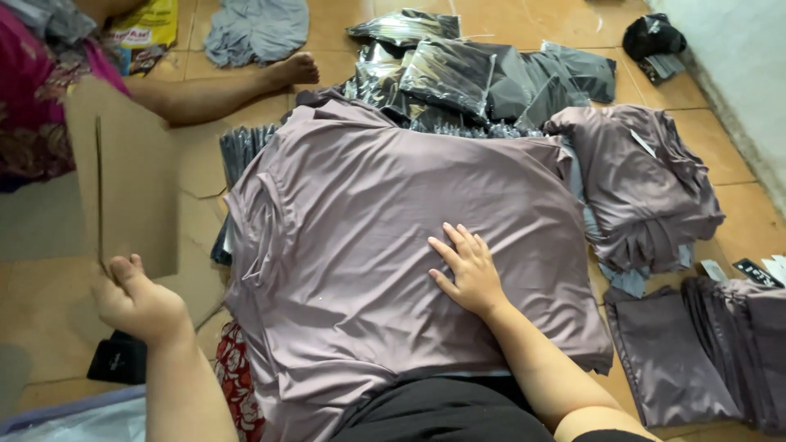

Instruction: The person folds a mauve long-sleeved shirt by hand, using a cardboard insert to maintain shape, and places it on a stack of folded shirts. The process is repeated for multiple shirts.

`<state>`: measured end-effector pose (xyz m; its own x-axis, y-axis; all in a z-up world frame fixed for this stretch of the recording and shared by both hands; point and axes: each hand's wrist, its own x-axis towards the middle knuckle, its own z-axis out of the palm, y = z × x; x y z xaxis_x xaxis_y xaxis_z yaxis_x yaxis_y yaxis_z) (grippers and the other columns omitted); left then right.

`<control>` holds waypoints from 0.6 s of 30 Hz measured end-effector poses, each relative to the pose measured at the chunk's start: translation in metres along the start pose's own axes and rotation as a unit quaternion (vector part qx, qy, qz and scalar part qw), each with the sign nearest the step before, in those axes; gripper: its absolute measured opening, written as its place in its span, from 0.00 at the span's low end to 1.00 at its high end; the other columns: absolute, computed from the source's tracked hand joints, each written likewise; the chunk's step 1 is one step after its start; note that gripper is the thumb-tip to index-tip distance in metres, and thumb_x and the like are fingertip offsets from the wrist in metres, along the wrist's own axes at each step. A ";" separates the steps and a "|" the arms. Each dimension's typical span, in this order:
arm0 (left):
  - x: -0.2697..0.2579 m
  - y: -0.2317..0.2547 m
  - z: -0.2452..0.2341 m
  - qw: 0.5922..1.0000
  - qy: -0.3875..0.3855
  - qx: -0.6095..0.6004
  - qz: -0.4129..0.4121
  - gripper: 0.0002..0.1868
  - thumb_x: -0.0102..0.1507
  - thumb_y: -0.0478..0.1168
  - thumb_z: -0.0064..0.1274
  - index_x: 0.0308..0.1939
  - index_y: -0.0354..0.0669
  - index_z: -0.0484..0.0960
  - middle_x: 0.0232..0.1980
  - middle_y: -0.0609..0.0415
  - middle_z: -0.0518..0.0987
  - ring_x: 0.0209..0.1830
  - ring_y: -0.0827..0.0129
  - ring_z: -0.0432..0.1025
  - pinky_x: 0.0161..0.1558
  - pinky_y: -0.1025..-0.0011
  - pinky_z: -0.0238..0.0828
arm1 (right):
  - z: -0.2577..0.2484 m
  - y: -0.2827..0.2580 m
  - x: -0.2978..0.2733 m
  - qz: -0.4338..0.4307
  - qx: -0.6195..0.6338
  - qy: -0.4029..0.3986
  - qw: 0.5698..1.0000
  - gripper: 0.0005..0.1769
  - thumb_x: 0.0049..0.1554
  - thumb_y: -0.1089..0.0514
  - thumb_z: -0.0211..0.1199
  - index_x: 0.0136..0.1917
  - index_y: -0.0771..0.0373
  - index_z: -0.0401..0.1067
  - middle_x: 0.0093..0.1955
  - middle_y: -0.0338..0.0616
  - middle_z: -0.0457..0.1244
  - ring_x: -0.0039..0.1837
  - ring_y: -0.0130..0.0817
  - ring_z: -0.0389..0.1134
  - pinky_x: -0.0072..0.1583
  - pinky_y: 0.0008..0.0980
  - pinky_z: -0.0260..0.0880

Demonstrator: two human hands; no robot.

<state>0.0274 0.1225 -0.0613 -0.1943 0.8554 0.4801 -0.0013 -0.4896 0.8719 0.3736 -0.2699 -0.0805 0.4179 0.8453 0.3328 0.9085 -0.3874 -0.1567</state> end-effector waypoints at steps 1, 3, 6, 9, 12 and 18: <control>-0.009 0.028 0.006 0.993 -0.014 0.058 0.106 0.16 0.81 0.36 0.45 0.45 0.21 0.76 0.42 0.34 0.77 0.46 0.49 0.76 0.54 0.55 0.80 | -0.002 0.001 0.002 -0.002 0.022 -0.016 1.000 0.34 0.59 0.34 0.57 0.76 0.42 0.63 0.82 0.44 0.51 0.82 0.51 0.49 0.77 0.53 0.46; -0.031 0.078 0.012 0.971 -0.034 0.110 0.211 0.23 0.84 0.39 0.46 0.47 0.15 0.80 0.42 0.28 0.80 0.43 0.43 0.77 0.47 0.54 0.76 | -0.004 0.008 0.004 0.001 0.044 -0.030 0.999 0.34 0.59 0.34 0.59 0.75 0.41 0.64 0.82 0.44 0.51 0.82 0.51 0.48 0.77 0.53 0.45; -0.062 0.106 0.022 0.908 -0.129 0.201 0.343 0.22 0.81 0.37 0.34 0.67 0.23 0.79 0.68 0.33 0.78 0.66 0.43 0.74 0.66 0.54 0.71 | -0.018 0.020 0.006 0.048 0.274 -0.056 0.959 0.30 0.61 0.36 0.55 0.72 0.48 0.70 0.79 0.44 0.57 0.83 0.48 0.49 0.78 0.51 0.39; -0.094 0.086 0.040 0.812 -0.433 -0.064 0.386 0.28 0.77 0.56 0.31 0.77 0.51 0.62 0.78 0.30 0.61 0.81 0.38 0.58 0.80 0.43 0.50 | -0.049 0.018 0.002 0.097 0.678 -0.036 0.728 0.47 0.66 0.29 0.28 0.75 0.69 0.60 0.72 0.59 0.62 0.77 0.47 0.60 0.79 0.45 0.49; -0.138 0.107 0.067 0.756 -0.485 -0.011 0.440 0.25 0.69 0.29 0.47 0.69 0.56 0.76 0.78 0.54 0.65 0.81 0.60 0.59 0.51 0.68 0.75 | -0.053 0.031 -0.013 0.155 0.879 -0.075 0.444 0.59 0.57 0.18 0.40 0.81 0.67 0.52 0.78 0.56 0.55 0.80 0.50 0.54 0.77 0.52 0.52; -0.180 0.084 0.090 0.649 -0.674 -0.066 0.347 0.22 0.67 0.31 0.48 0.65 0.49 0.77 0.70 0.37 0.72 0.73 0.37 0.63 0.72 0.52 0.62 | -0.032 0.053 -0.041 0.393 0.791 -0.016 0.469 0.32 0.69 0.41 0.45 0.63 0.72 0.73 0.57 0.56 0.70 0.57 0.45 0.73 0.56 0.38 0.75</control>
<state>0.1504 -0.0575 -0.0654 0.8416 -0.2520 0.4777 -0.4735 -0.7697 0.4282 0.4047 -0.3364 -0.0721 0.5978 0.6858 -0.4152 -0.6752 0.1515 -0.7219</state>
